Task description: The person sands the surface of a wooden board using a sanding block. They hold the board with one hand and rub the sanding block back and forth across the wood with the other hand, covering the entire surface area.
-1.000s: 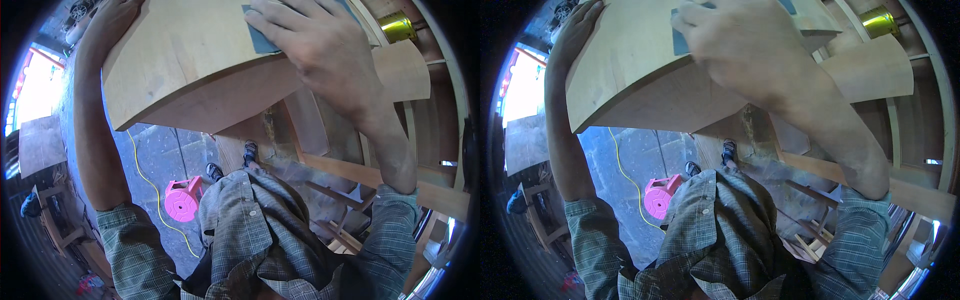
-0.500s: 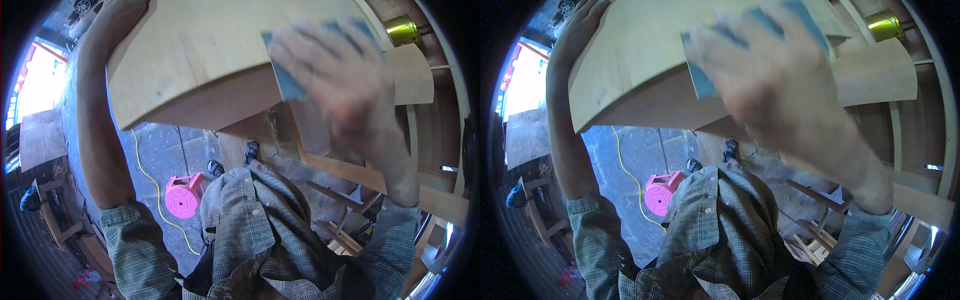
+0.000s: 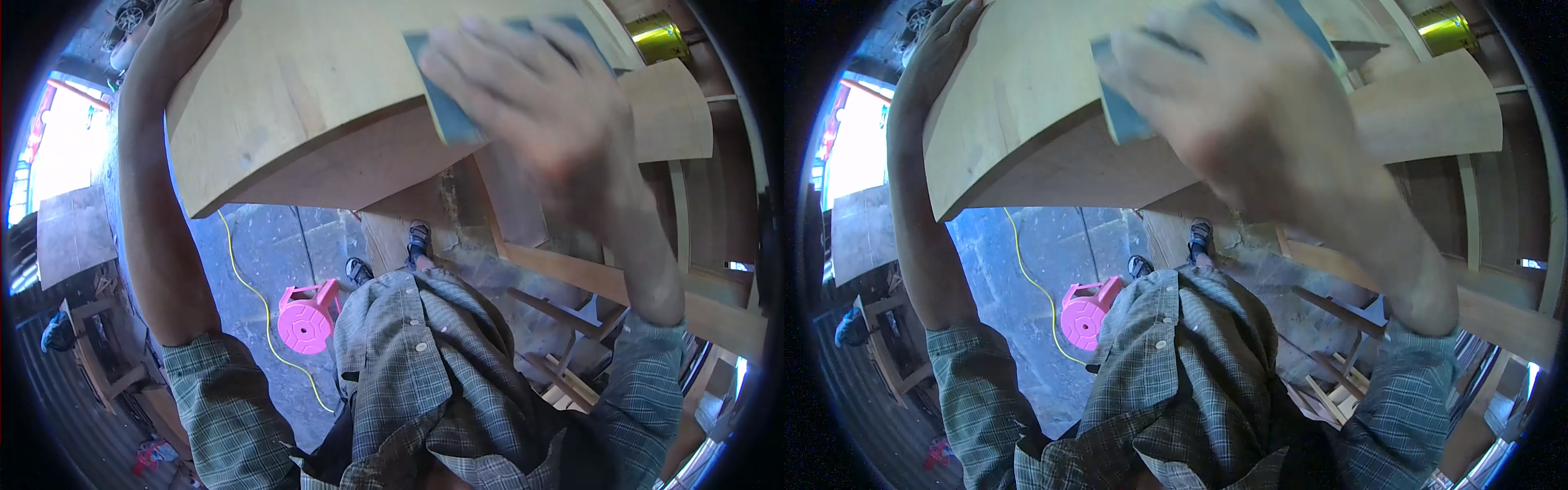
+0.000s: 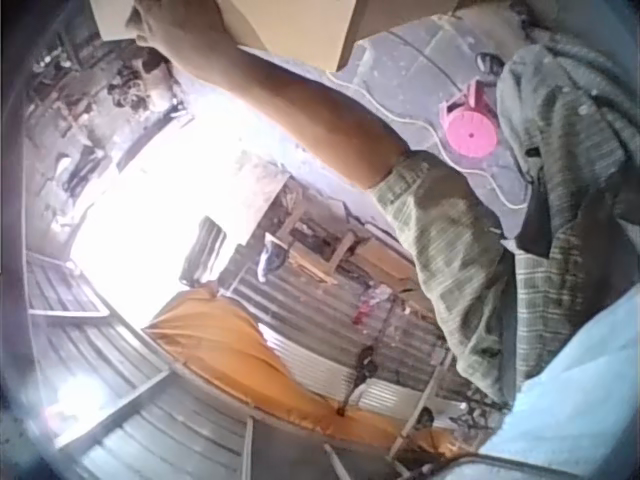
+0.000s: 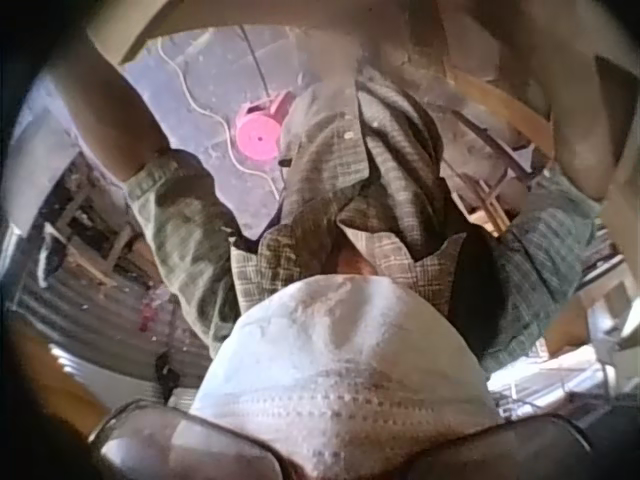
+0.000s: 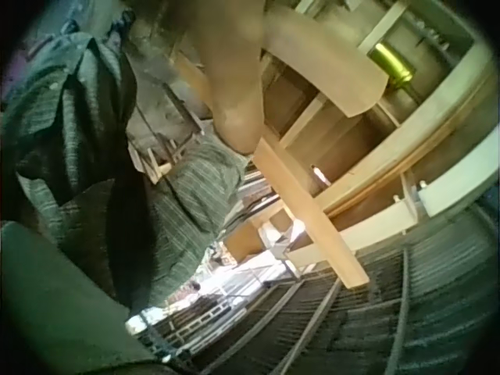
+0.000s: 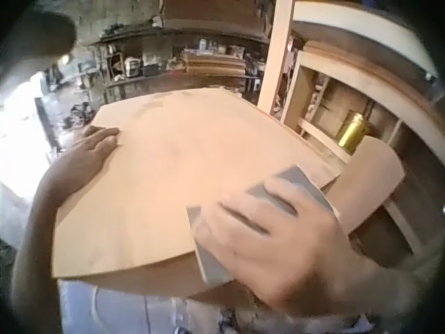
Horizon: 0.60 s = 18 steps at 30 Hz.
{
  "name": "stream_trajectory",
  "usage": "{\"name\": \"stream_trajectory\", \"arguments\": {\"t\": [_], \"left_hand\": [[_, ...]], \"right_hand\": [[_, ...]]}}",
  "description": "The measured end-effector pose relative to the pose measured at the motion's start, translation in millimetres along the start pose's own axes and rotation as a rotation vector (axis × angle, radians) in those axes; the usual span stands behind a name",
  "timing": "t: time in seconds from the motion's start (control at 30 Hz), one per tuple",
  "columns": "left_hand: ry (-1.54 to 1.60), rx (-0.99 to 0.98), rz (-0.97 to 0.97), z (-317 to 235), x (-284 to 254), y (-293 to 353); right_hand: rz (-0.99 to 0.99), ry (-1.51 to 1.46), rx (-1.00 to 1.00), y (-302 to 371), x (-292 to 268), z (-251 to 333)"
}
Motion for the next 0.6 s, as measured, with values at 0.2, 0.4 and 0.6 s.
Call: {"name": "stream_trajectory", "arguments": {"t": [0.2,0.4,0.6], "left_hand": [[0.124,-0.027,0.011,-11,18,-29],[0.353,-0.180,-0.025,-7,-2,-11],[0.120,-0.019,-0.057,-2,17,-18]], "right_hand": [[0.100,0.024,0.096,19,15,-10],[0.434,-0.551,-0.128,73,6,74],[-0.084,-0.044,0.179,32,-39,-16]]}}
Point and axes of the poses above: each hand's wrist, its own y-axis away from the middle knuckle, its own x-axis out of the palm, z = x × y, the point moved 9 cm from there along -y, towards the middle knuckle, and after that the axes turned 8 degrees about z, right-handed, at the moved point
